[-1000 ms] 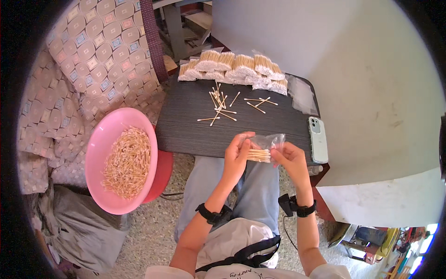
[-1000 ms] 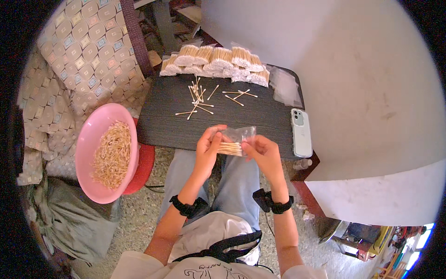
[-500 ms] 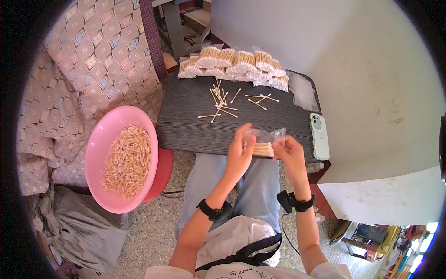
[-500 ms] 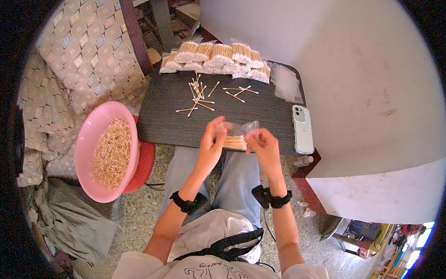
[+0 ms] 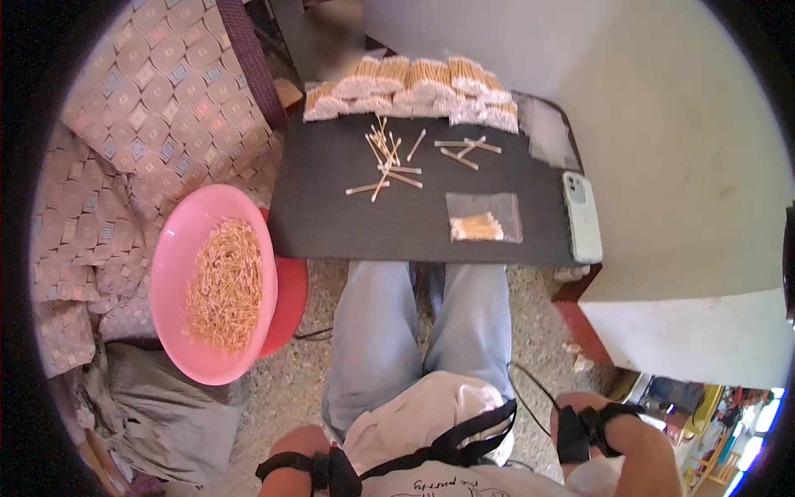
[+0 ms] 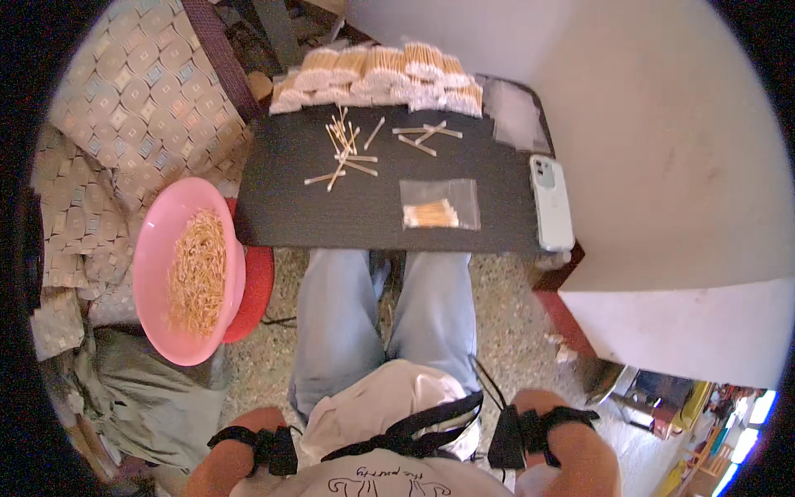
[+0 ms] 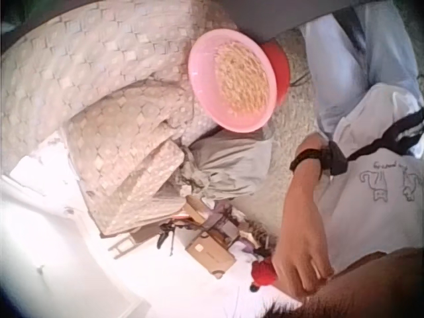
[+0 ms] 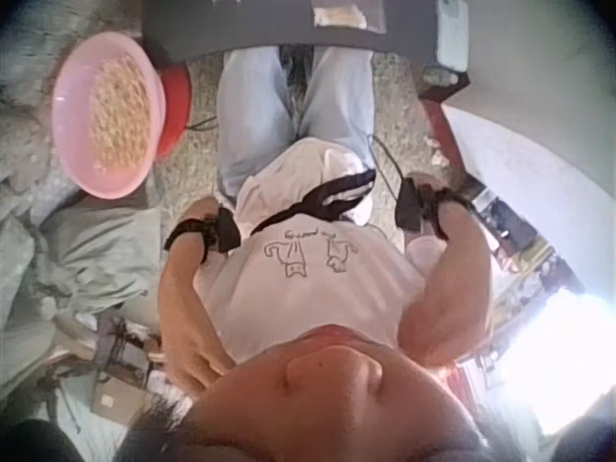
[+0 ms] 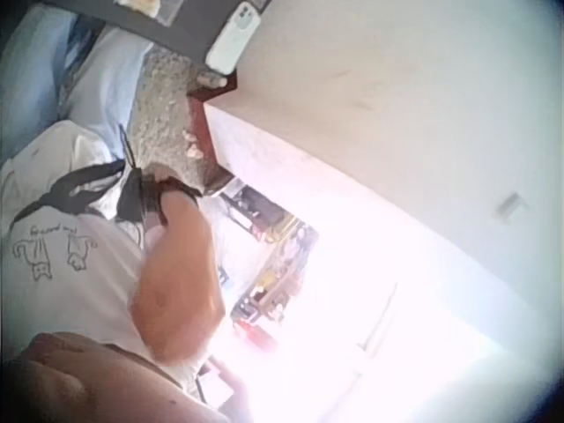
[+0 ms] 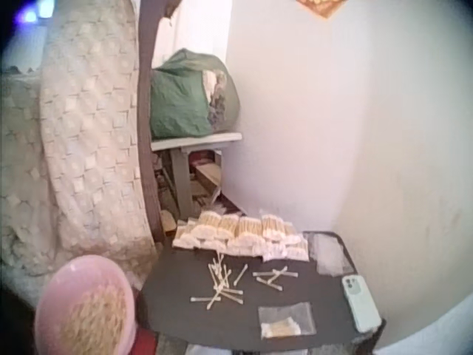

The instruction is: The person picks up groups of loose cotton swabs from a table, places them into small plastic bags, and seals the bags by hand before setting them aside with other completed packs.

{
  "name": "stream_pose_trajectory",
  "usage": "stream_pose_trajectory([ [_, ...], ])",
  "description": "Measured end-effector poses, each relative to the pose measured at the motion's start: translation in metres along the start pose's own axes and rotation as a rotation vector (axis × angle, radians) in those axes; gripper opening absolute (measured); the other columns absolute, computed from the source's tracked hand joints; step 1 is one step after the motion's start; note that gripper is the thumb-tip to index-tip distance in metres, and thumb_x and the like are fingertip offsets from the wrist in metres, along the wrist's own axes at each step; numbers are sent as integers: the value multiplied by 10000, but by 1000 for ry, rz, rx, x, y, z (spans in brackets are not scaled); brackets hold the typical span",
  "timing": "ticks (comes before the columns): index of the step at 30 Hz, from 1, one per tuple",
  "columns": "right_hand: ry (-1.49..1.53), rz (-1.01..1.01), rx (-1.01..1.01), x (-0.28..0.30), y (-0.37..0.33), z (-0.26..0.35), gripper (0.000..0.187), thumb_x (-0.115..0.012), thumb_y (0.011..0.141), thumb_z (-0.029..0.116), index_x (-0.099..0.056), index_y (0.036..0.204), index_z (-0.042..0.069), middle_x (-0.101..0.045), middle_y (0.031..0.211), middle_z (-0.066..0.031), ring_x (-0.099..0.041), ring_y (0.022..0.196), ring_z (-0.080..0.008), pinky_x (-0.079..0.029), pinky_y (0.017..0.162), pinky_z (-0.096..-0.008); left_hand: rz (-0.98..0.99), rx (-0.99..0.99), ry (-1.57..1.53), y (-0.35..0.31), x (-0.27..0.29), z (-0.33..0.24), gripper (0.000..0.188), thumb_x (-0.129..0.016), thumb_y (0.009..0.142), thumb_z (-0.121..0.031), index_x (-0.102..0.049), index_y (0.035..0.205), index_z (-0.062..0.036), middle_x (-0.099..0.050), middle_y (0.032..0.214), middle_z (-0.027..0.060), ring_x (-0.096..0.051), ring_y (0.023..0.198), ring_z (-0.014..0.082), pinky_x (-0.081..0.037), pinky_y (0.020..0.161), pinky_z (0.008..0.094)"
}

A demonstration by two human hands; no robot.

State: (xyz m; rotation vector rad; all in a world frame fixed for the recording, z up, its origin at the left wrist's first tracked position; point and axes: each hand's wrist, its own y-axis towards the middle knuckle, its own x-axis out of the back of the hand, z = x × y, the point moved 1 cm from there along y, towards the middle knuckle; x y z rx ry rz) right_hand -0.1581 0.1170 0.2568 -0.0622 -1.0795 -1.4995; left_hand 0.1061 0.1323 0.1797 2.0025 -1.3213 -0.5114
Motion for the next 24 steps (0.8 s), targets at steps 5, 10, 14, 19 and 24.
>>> stream_pose_trajectory([
  [5,-121,106,-16,-14,5,35,281,-590,843,201,-581,1068,33,-596,1050,-107,-589,850,-244,-467,722,-406,39,-91,-15,9,-6,-4,235,-580,847,-161,-581,1038,-25,-580,1049,119,-557,945,231,-432,803,356],
  [10,-126,106,-2,-20,1,37,324,-589,840,221,-550,1103,36,-593,1052,-98,-581,863,-239,-455,740,-418,49,-84,-4,5,-13,-15,204,-556,864,-168,-582,1018,-36,-575,1027,109,-554,911,229,-431,774,351],
  [14,-259,62,-148,-19,3,43,359,-587,838,237,-525,1131,39,-590,1053,-91,-574,874,-236,-445,754,-428,71,-120,-9,6,-13,-23,184,-537,878,-174,-583,1001,-45,-572,1008,100,-550,883,227,-431,750,348],
  [19,-108,108,66,-12,-2,41,405,-586,836,256,-493,1166,42,-587,1054,-82,-566,887,-231,-433,772,-440,113,-168,2,13,-12,-32,167,-513,896,-181,-584,981,-55,-567,986,89,-547,848,224,-430,721,343],
  [24,-85,117,147,-10,-11,26,451,-584,833,276,-462,1202,46,-584,1056,-73,-558,899,-227,-421,790,-452,136,-167,24,13,-11,-39,162,-489,913,-188,-586,960,-66,-563,963,78,-543,814,222,-430,692,338],
])
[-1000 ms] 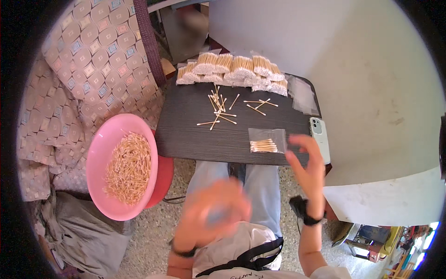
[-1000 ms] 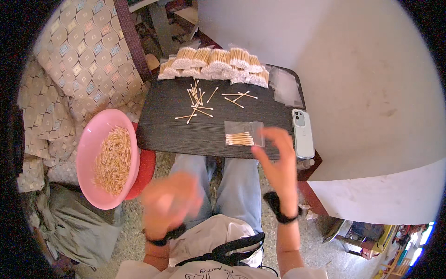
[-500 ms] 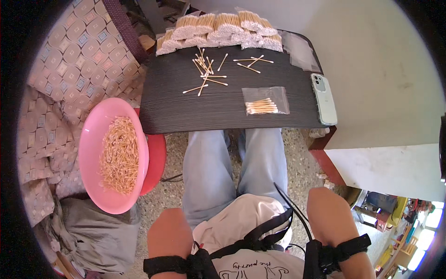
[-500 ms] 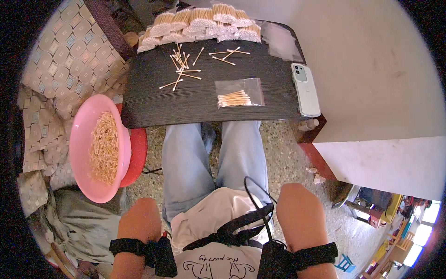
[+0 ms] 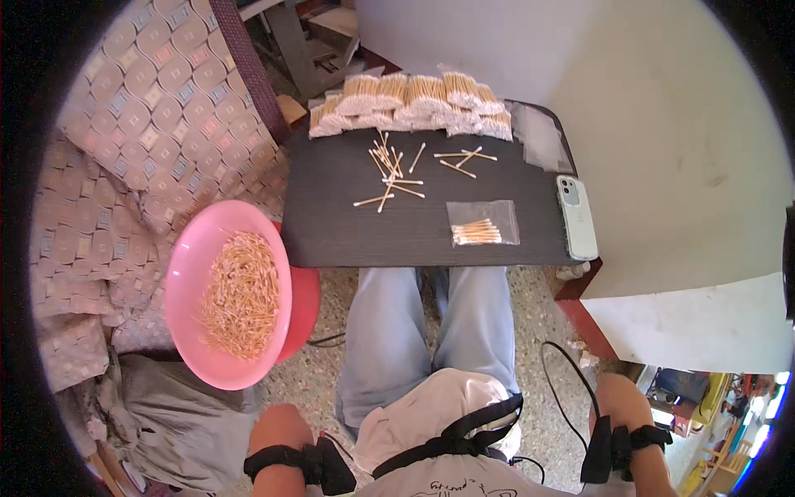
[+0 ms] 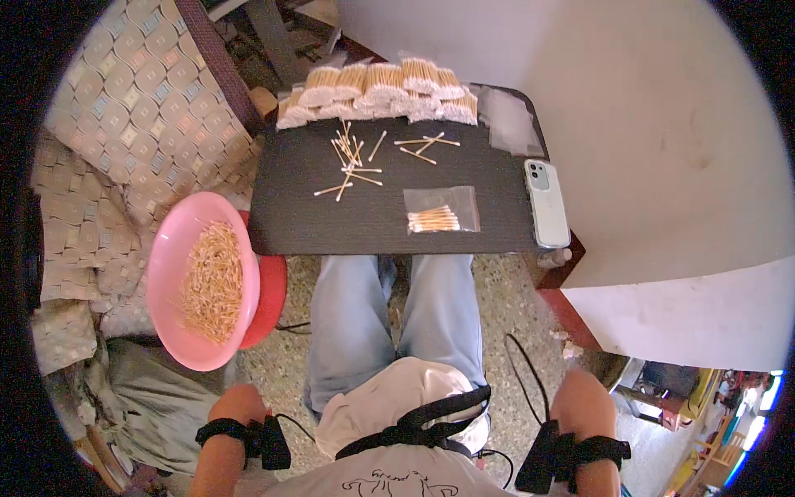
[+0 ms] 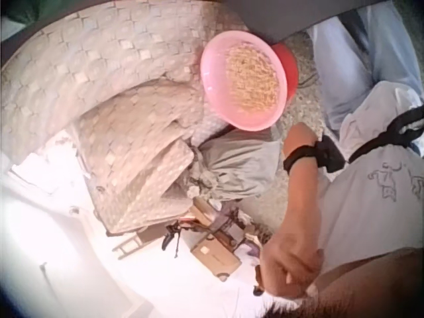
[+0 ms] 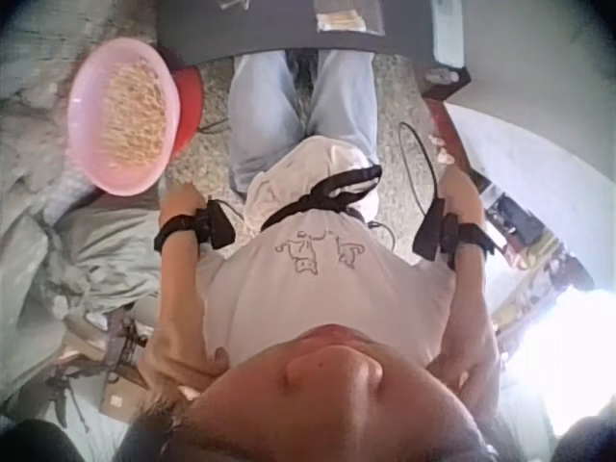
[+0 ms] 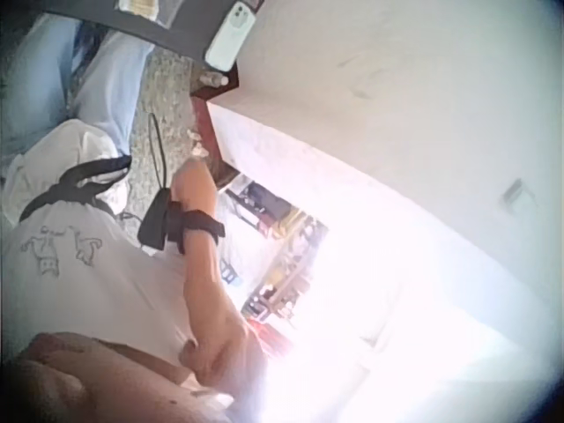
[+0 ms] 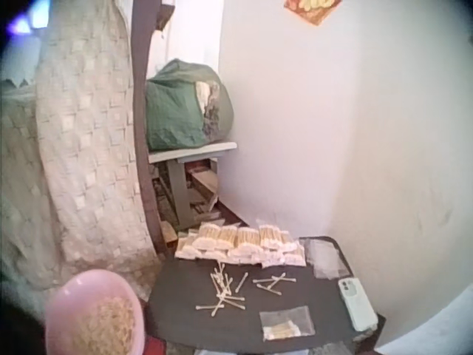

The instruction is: The person picks up groups of loose cotton swabs from a table, places them into small plastic bags, and seals the bags by hand before setting them aside with other completed packs.

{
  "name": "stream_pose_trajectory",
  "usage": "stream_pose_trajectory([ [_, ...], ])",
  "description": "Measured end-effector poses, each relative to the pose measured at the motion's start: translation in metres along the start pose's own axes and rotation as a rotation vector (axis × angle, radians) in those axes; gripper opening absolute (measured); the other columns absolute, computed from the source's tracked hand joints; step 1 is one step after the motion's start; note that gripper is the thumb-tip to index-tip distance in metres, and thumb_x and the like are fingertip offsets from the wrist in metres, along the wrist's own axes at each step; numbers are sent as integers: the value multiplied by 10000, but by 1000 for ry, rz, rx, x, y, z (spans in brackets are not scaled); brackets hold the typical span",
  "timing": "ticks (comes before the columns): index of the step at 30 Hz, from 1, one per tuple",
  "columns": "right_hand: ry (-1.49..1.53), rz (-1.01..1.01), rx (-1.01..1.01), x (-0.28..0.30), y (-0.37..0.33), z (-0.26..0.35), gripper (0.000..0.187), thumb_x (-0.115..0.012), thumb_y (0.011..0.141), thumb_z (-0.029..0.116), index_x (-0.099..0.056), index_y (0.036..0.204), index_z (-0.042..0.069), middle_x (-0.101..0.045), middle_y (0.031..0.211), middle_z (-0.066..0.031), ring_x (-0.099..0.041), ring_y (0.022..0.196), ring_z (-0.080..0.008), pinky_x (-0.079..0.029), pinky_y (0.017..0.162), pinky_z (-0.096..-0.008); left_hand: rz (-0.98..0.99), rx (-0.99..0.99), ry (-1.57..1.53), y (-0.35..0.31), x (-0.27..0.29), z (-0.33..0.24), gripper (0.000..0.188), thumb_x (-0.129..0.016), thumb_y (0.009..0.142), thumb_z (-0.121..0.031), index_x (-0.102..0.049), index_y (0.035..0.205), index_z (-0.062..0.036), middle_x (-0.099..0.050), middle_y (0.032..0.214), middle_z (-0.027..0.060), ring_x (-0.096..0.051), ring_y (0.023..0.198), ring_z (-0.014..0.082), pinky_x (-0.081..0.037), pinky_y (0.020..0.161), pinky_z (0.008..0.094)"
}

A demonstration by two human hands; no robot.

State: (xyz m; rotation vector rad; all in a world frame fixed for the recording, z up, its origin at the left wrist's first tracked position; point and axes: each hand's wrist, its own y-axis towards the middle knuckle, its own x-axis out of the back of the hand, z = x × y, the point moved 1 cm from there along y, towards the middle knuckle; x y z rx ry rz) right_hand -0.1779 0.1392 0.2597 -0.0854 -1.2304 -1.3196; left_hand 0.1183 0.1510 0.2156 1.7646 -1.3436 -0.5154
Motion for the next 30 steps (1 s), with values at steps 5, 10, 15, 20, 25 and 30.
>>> stream_pose_trajectory([
  [5,-2,33,24,0,-5,-4,499,-582,831,296,-431,1237,50,-581,1057,-64,-550,912,-222,-409,808,-464,41,-33,11,8,7,2,170,-466,931,-195,-587,940,-77,-558,940,68,-539,779,220,-429,662,334],
  [10,200,-94,-10,-14,-22,-46,276,-513,893,229,-518,1111,60,-587,993,-60,-556,826,-210,-416,689,-379,190,-37,-131,5,26,34,184,-480,936,-222,-596,960,-81,-578,971,68,-544,839,242,-430,684,360],
  [15,319,-269,-254,-34,-31,-83,183,-516,900,178,-592,1023,66,-594,985,-74,-568,812,-222,-441,655,-338,253,-71,-304,0,25,68,166,-507,930,-214,-596,964,-78,-584,1002,77,-548,887,262,-440,685,376],
  [20,131,-381,-830,-52,-57,-119,219,-624,817,159,-615,1019,77,-597,1055,-94,-568,941,-274,-467,788,-374,-207,500,-107,-44,18,102,102,-560,859,-149,-595,858,-53,-591,805,31,-562,752,201,-432,685,326],
  [25,-552,-205,-1412,-49,-122,-169,326,-650,774,148,-572,1082,77,-567,1130,-104,-530,1026,-317,-416,893,-408,-159,936,429,-98,31,140,106,-586,851,-150,-590,900,-56,-602,854,62,-571,850,261,-445,791,372],
  [30,-750,-130,-1465,2,-158,-220,624,-676,746,228,-406,1261,2,-461,1252,-190,-477,1094,-373,-410,916,-418,-438,931,876,-112,75,171,149,-603,816,-125,-585,953,-69,-595,936,96,-545,965,301,-423,855,400],
])
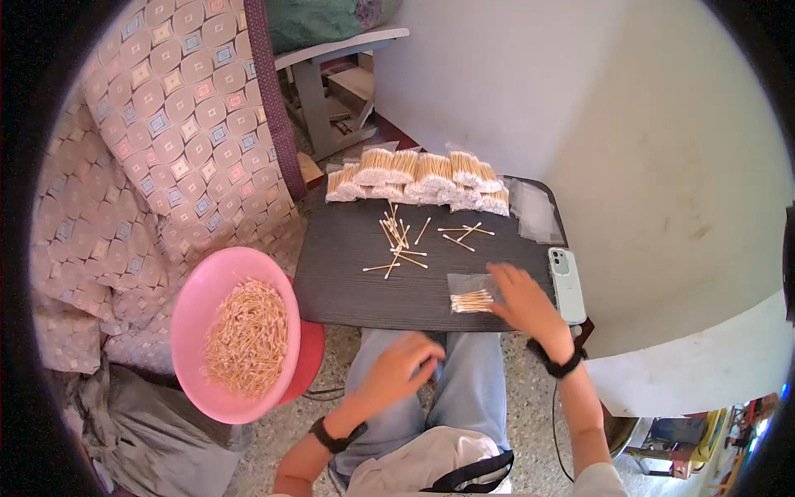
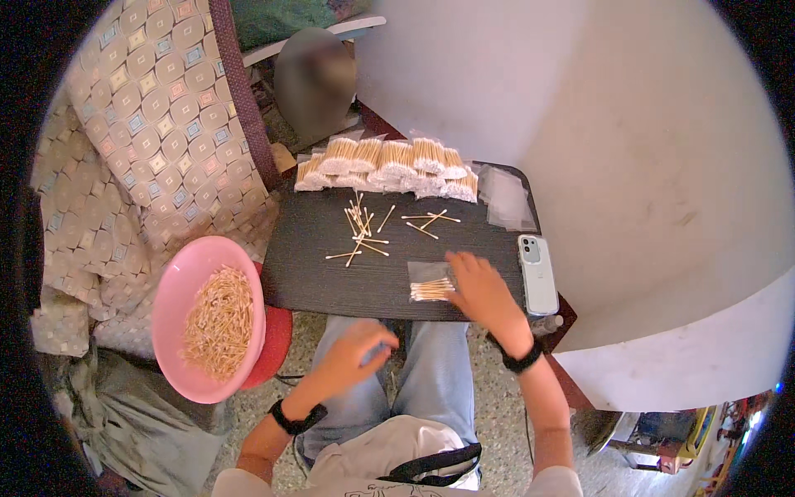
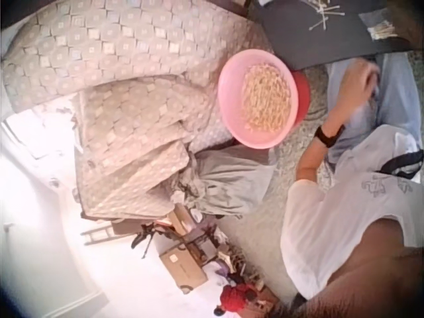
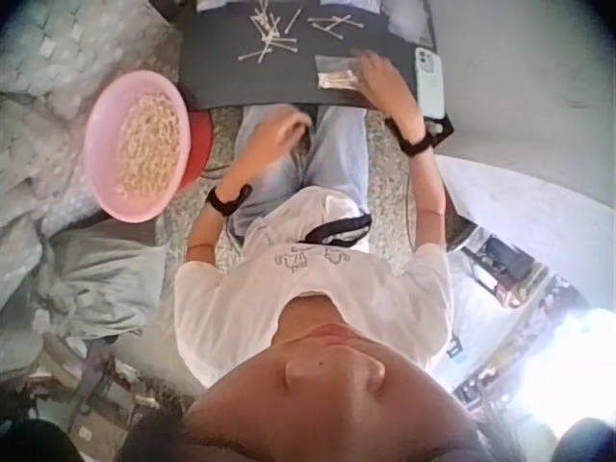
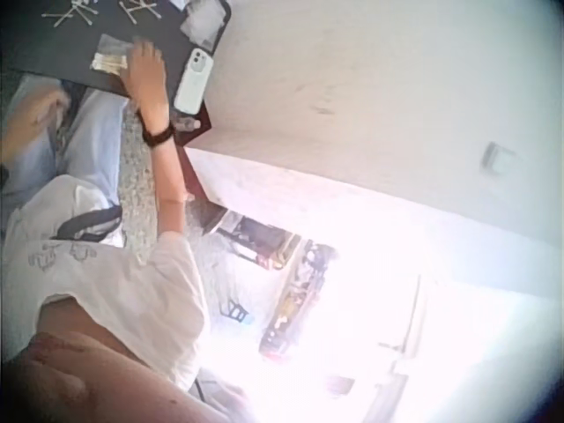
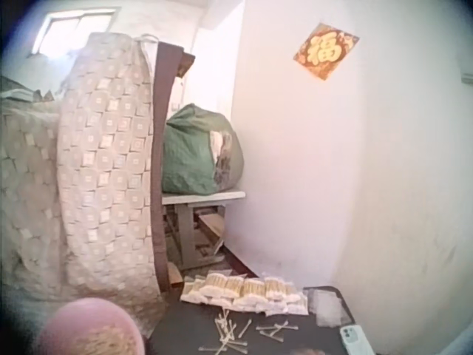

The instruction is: The person picks up groups of loose cotton swabs from a table, places them into small plastic bags, and seals the bags by hand before setting them aside with other completed packs.

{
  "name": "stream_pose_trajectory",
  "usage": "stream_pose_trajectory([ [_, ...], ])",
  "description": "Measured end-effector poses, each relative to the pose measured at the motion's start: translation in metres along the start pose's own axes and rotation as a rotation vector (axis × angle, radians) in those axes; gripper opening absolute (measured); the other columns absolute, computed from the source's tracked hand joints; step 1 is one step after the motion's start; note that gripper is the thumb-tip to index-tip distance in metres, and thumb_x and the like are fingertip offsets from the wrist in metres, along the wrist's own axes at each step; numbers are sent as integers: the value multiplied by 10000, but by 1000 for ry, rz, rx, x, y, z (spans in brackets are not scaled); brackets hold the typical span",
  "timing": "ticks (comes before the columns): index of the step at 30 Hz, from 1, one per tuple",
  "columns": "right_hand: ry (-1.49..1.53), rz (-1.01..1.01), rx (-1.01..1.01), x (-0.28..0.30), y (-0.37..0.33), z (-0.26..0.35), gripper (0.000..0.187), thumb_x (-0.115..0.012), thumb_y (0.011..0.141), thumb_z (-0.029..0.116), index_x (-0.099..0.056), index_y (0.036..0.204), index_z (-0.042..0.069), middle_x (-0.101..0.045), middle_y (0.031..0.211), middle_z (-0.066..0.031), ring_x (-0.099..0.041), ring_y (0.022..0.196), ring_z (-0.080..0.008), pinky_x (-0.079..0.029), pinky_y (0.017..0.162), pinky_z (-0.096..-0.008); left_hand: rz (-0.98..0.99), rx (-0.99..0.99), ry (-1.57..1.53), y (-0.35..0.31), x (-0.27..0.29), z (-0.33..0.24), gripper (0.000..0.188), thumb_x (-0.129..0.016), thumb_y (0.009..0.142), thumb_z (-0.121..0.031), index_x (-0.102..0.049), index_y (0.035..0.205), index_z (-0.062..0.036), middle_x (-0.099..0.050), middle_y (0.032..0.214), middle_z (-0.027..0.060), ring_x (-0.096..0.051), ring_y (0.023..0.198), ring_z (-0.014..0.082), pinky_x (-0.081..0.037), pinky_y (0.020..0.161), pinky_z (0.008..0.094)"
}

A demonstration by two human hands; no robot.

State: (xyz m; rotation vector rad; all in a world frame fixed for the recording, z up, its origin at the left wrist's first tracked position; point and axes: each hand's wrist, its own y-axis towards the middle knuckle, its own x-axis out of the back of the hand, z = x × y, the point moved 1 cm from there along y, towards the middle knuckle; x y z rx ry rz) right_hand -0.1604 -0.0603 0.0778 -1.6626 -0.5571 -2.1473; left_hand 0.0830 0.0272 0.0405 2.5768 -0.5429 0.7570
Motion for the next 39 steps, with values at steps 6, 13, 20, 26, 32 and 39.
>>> stream_pose_trajectory([
  [6,-102,117,-104,-23,80,-47,989,-751,665,405,-237,1354,-83,-336,1366,-252,-404,1192,-416,-397,961,-449,-450,6,423,50,21,45,345,-615,791,-162,-533,1112,-67,-513,1170,137,-381,1224,354,-294,1029,482],
  [13,-12,133,97,-36,139,-86,895,-780,647,386,-356,1302,-52,-410,1279,-219,-419,1149,-400,-440,893,-463,-391,-28,566,66,52,98,589,-588,852,-240,-330,1346,-47,-322,1385,181,-281,1299,386,-235,1068,507],
  [20,353,121,73,-29,141,-62,243,-738,701,149,-631,885,33,-585,844,-99,-577,782,-263,-465,679,-340,-467,79,370,66,47,102,635,-643,809,-283,-353,1335,-76,-363,1311,231,-390,1191,403,-355,997,451],
  [26,93,28,221,-34,144,-53,131,-668,732,96,-582,811,36,-572,816,-97,-575,803,-262,-478,687,-365,-478,79,368,67,45,106,595,-651,801,-277,-397,1296,-63,-418,1252,215,-429,1150,388,-381,966,440],
  [32,-382,-76,282,-57,144,-47,179,-628,736,135,-512,816,24,-550,790,-112,-563,811,-265,-496,693,-358,-471,39,403,71,43,109,519,-652,799,-247,-444,1213,-12,-458,1167,201,-453,1104,367,-393,941,432],
  [39,-25,-65,38,-57,141,-35,212,-548,812,144,-449,908,-17,-586,792,-210,-590,746,-373,-495,648,-439,-503,13,432,67,44,111,434,-641,815,-218,-464,1161,-23,-484,1134,173,-474,1071,356,-416,912,425],
])
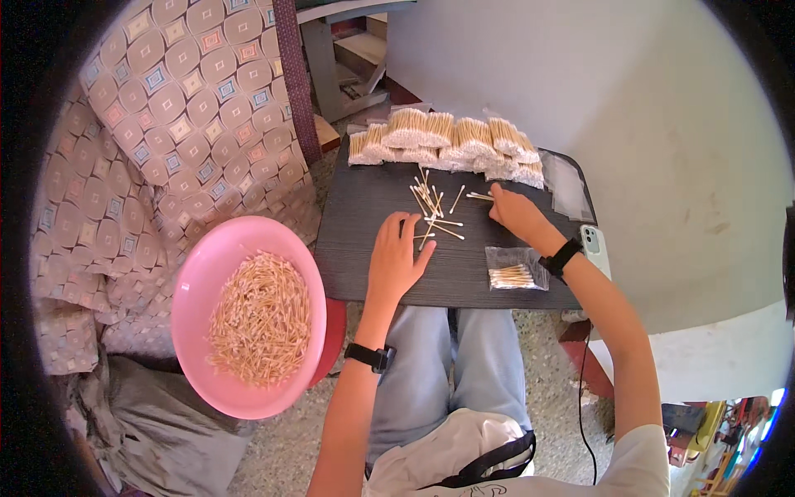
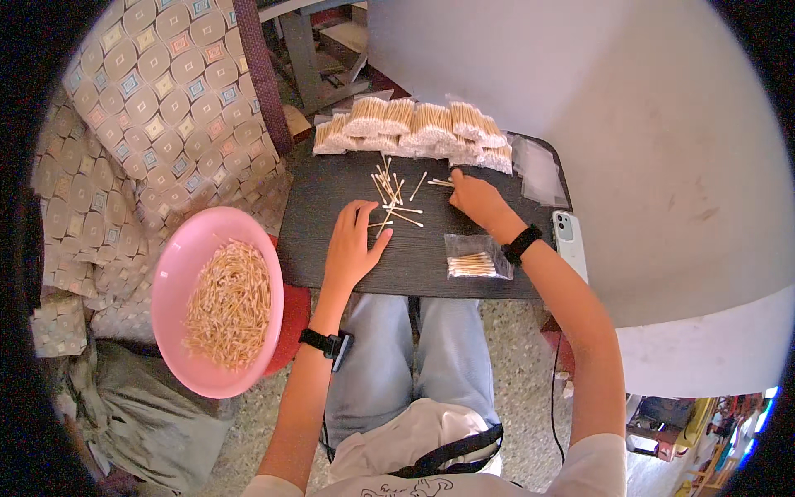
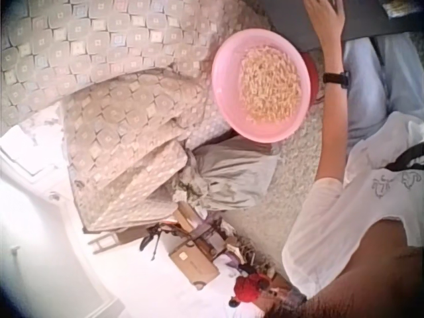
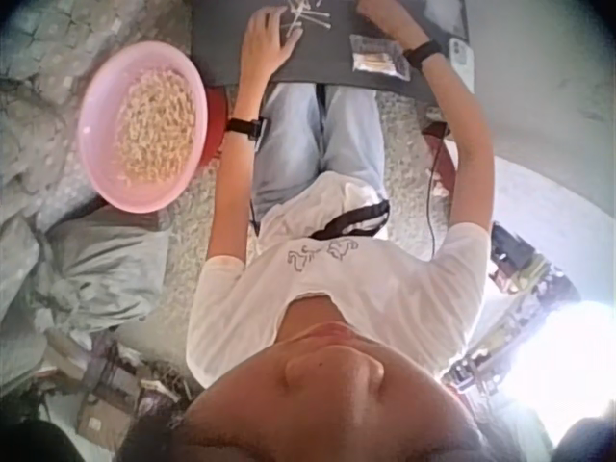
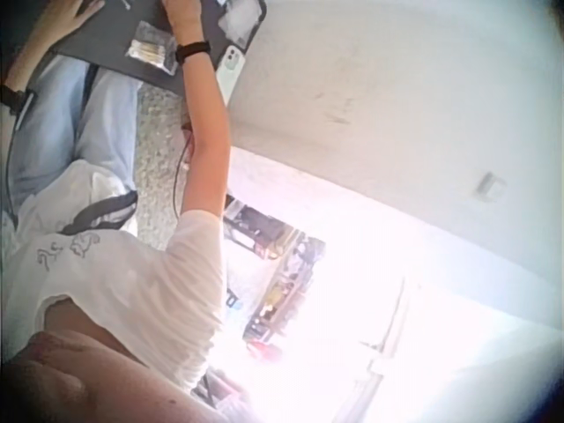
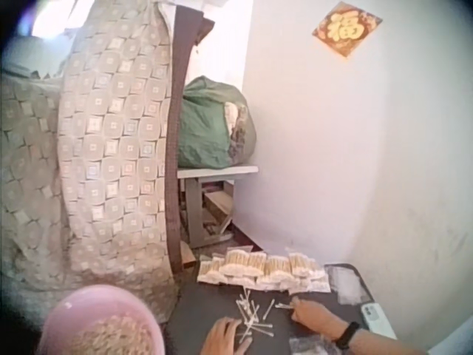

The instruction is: The person picks up groups of loose cotton swabs from a table, places them into small plastic bags, and seals the bags by hand before setting them aside with other completed packs.

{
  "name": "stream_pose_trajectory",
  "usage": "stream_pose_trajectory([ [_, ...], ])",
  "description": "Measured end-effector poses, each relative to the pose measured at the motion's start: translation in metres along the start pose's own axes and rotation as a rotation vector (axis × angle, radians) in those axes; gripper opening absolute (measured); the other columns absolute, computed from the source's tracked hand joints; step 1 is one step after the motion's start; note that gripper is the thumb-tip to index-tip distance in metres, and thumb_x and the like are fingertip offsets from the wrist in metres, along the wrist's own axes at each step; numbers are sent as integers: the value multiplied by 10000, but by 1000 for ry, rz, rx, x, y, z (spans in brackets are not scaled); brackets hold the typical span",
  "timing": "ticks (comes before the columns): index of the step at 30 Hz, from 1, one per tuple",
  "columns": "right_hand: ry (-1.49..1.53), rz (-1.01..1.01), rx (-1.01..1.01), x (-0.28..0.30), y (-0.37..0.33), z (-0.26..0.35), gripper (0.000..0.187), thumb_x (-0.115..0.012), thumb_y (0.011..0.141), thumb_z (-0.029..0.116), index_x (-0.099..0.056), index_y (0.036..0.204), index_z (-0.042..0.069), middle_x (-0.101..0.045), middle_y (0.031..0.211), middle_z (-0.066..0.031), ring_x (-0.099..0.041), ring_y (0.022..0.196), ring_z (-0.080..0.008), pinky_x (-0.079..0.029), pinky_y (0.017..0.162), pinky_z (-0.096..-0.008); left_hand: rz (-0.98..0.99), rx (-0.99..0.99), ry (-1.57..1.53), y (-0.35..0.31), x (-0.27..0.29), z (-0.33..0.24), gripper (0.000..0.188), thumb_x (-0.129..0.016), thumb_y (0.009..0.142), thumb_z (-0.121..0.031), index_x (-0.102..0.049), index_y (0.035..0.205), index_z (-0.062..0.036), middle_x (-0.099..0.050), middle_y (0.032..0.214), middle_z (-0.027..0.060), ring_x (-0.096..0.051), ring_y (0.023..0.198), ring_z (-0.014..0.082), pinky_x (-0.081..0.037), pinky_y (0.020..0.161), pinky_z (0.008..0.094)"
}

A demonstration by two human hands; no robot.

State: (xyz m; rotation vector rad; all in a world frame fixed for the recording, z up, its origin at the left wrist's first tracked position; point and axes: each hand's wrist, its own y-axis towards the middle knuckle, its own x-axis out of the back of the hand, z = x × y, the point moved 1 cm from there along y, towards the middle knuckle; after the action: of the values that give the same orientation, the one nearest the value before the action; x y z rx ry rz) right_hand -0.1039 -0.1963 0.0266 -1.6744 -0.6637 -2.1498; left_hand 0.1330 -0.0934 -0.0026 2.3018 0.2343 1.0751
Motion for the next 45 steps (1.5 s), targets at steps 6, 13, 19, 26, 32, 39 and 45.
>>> stream_pose_trajectory([
  [6,377,-75,-215,0,4,-16,211,-466,897,225,-452,892,15,-569,697,-154,-572,597,-315,-424,493,-368,-3,-14,26,4,-3,-3,386,-638,803,-197,-502,1100,8,-496,1095,178,-487,1047,345,-417,902,421],
  [13,1535,356,-468,23,-6,14,256,-416,957,329,-437,854,96,-264,632,76,-196,514,-36,-206,452,-199,-23,-7,39,0,-4,2,315,-628,812,-208,-551,1029,8,-501,1100,168,-487,1060,338,-415,913,413],
  [19,1569,381,-339,27,-12,22,308,-341,999,354,-455,867,101,-253,612,78,-219,506,-42,-224,456,-199,-14,-7,30,2,-6,4,306,-625,823,-210,-535,1044,-18,-497,1113,153,-481,1062,341,-416,904,424],
  [26,1559,521,-322,27,-25,56,307,-368,996,311,-514,1024,42,-303,645,74,-244,524,-37,-239,462,-191,-108,-95,-8,7,6,-5,242,-593,845,-170,-561,1025,-11,-529,1073,161,-511,1040,331,-407,924,414],
  [32,1498,736,-234,20,-49,100,306,-366,997,316,-508,1021,46,-294,678,74,-245,567,-37,-231,488,-186,-10,407,-963,9,5,-55,355,-367,986,-292,-560,1083,-10,-618,1023,126,-569,971,198,-450,843,310],
  [39,1248,697,-21,11,-63,106,201,-402,966,234,-484,909,60,-404,746,42,-354,621,-61,-319,525,-224,257,343,-1091,12,0,-71,450,-295,1001,-351,-580,1073,-11,-655,878,92,-594,858,176,-465,793,288],
  [45,1651,422,-94,15,-69,109,302,-370,988,368,-463,928,86,-362,661,51,-324,574,-51,-273,483,-192,62,514,-1339,-10,3,-67,481,-330,985,-408,-408,1284,-40,-531,1186,104,-557,1024,171,-458,853,326],
])
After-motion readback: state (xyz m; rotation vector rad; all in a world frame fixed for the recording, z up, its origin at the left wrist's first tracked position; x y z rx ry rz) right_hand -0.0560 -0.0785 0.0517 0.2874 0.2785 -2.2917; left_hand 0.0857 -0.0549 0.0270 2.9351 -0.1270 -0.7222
